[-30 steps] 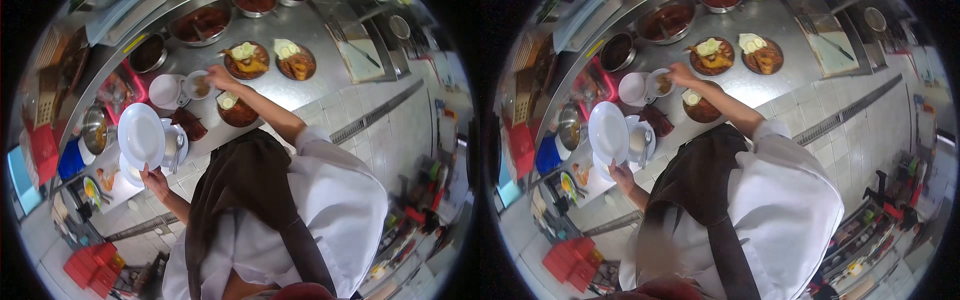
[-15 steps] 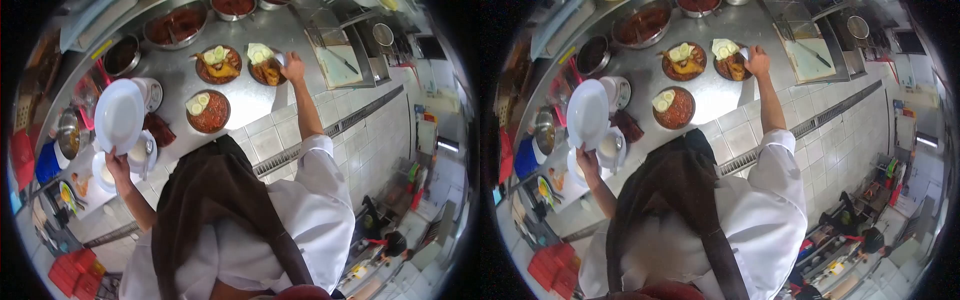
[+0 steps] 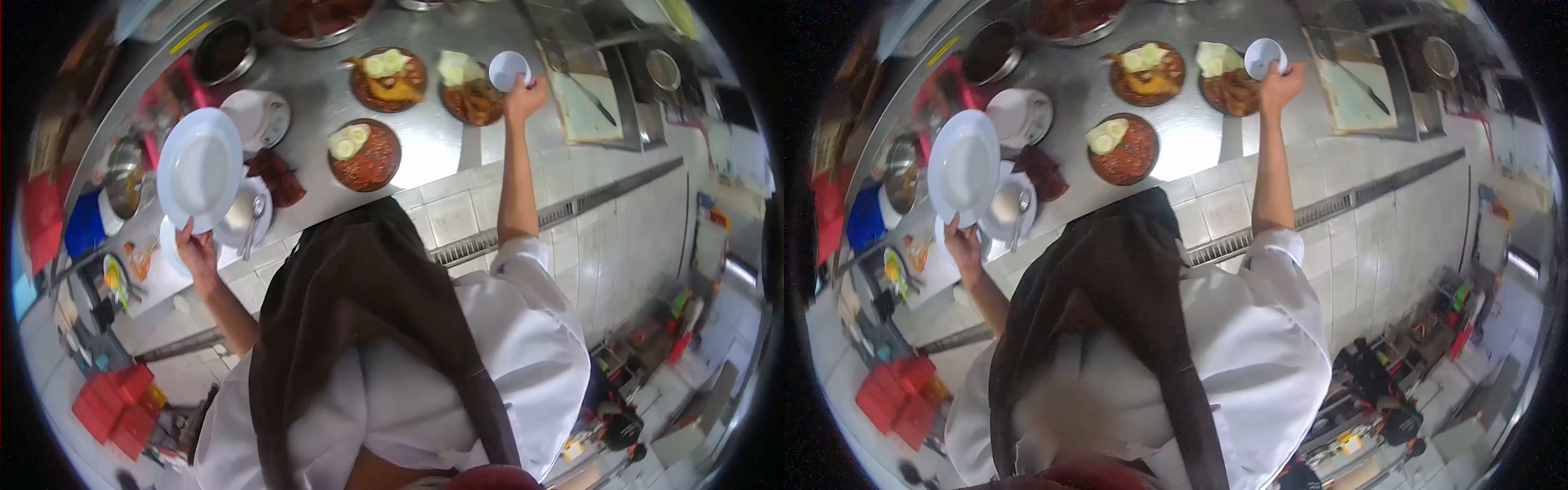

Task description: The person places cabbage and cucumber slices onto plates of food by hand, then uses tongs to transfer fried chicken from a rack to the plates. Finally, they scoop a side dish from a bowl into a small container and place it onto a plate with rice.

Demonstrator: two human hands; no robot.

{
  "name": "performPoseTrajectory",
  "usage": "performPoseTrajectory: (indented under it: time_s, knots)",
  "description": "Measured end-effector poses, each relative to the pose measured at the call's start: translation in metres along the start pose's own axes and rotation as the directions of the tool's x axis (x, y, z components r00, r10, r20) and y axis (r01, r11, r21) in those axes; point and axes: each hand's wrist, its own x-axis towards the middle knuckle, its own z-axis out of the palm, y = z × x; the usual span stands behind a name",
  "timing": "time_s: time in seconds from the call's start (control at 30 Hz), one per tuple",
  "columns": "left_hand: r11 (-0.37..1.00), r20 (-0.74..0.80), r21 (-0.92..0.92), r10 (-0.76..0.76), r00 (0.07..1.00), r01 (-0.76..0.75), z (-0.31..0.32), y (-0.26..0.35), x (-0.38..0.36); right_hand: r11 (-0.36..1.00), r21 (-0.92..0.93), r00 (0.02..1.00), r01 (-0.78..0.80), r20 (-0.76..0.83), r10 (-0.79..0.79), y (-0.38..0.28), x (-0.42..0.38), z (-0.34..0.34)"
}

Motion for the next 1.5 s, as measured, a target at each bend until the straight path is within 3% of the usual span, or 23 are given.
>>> performPoseTrajectory:
  time_s: [0.07,0.1,0.13,0.2,0.27,0.3,0.33,0.5,0.57,0.6,0.67,0.7,0.77,0.8,0.9,0.93,1.0,1.13,1.2,1.27,1.3,1.37,1.5]
  knots:
    - [0.999,0.073,-0.028,0.029,0.997,-0.027,-0.027,-0.001,0.000,0.978,0.187,0.992,-0.090,0.109,0.070,-0.016,-0.031,0.023]
    - [0.997,0.042,-0.037,0.068,0.997,-0.066,-0.025,0.002,-0.007,0.957,0.197,0.944,-0.213,0.292,0.150,-0.027,-0.053,0.034]
    - [0.993,0.036,-0.059,0.106,0.994,-0.104,-0.026,0.003,-0.009,0.928,0.179,0.859,-0.327,0.467,0.212,-0.040,-0.071,0.044]
    - [0.988,-0.110,-0.010,0.152,0.982,-0.154,-0.013,0.009,-0.021,0.773,0.251,0.681,-0.583,0.670,0.296,-0.086,-0.113,0.063]
    - [0.986,-0.077,-0.010,0.165,0.983,-0.166,-0.023,0.009,-0.025,0.656,0.302,0.601,-0.692,0.744,0.292,-0.109,-0.152,0.096]
    - [0.983,-0.088,-0.013,0.183,0.979,-0.185,-0.025,0.007,-0.027,0.577,0.254,0.490,-0.776,0.819,0.298,-0.132,-0.165,0.100]
    - [0.983,-0.089,-0.010,0.180,0.980,-0.182,-0.025,0.005,-0.027,0.576,0.222,0.448,-0.786,0.847,0.285,-0.150,-0.176,0.107]
    - [0.987,-0.083,0.021,0.160,0.984,-0.158,-0.019,-0.008,-0.028,0.799,0.215,0.364,-0.561,0.931,0.005,-0.194,-0.225,0.166]
    - [0.989,-0.078,0.015,0.148,0.986,-0.147,-0.020,-0.010,-0.033,0.917,0.195,0.326,-0.348,0.942,-0.077,-0.223,-0.239,0.190]
    - [0.992,-0.069,0.012,0.128,0.989,-0.128,-0.023,-0.010,-0.036,0.918,0.201,0.317,-0.342,0.944,-0.089,-0.226,-0.250,0.216]
    - [0.988,-0.083,0.007,0.152,0.985,-0.152,-0.027,-0.007,-0.045,0.972,0.231,0.372,-0.033,0.906,-0.203,-0.219,-0.276,0.267]
    - [0.985,-0.142,0.007,0.171,0.975,-0.172,-0.024,0.000,-0.054,0.972,0.233,0.359,-0.028,0.910,-0.208,-0.227,-0.278,0.273]
    - [0.981,-0.214,0.003,0.191,0.958,-0.195,-0.031,0.002,-0.067,0.961,0.212,0.237,0.174,0.939,-0.250,-0.250,-0.274,0.280]
    - [0.976,-0.233,-0.015,0.207,0.950,-0.216,-0.041,0.001,-0.072,0.959,0.216,0.222,0.180,0.941,-0.254,-0.255,-0.274,0.284]
    - [0.965,-0.290,-0.054,0.231,0.929,-0.257,-0.061,-0.004,-0.090,0.986,0.086,0.014,0.142,0.996,-0.089,-0.263,-0.265,0.293]
    - [0.960,-0.311,-0.065,0.239,0.920,-0.272,-0.065,-0.005,-0.098,0.985,0.090,0.003,0.149,0.996,-0.091,-0.268,-0.261,0.287]
    - [0.957,-0.315,-0.073,0.245,0.917,-0.281,-0.076,-0.011,-0.109,0.909,0.169,0.311,0.381,0.903,-0.298,-0.274,-0.253,0.272]
    - [0.937,-0.424,-0.109,0.257,0.868,-0.331,-0.086,-0.024,-0.130,0.882,0.209,0.294,0.423,0.889,-0.352,-0.246,-0.238,0.261]
    - [0.938,-0.459,-0.097,0.255,0.851,-0.333,-0.087,-0.025,-0.138,0.837,0.345,0.303,0.424,0.818,-0.490,-0.223,-0.247,0.244]
    - [0.935,-0.504,-0.093,0.253,0.826,-0.343,-0.085,-0.027,-0.145,0.684,0.459,0.188,0.567,0.736,-0.650,-0.205,-0.266,0.212]
    - [0.923,-0.503,-0.109,0.268,0.821,-0.368,-0.088,-0.030,-0.148,0.680,0.465,0.179,0.567,0.736,-0.653,-0.198,-0.272,0.201]
    - [0.912,-0.510,-0.123,0.280,0.813,-0.392,-0.091,-0.033,-0.153,0.596,0.617,-0.029,0.514,0.707,-0.707,-0.187,-0.281,0.186]
    - [0.906,-0.546,-0.126,0.277,0.791,-0.404,-0.093,-0.034,-0.157,0.519,0.585,-0.102,0.623,0.718,-0.688,-0.188,-0.299,0.176]
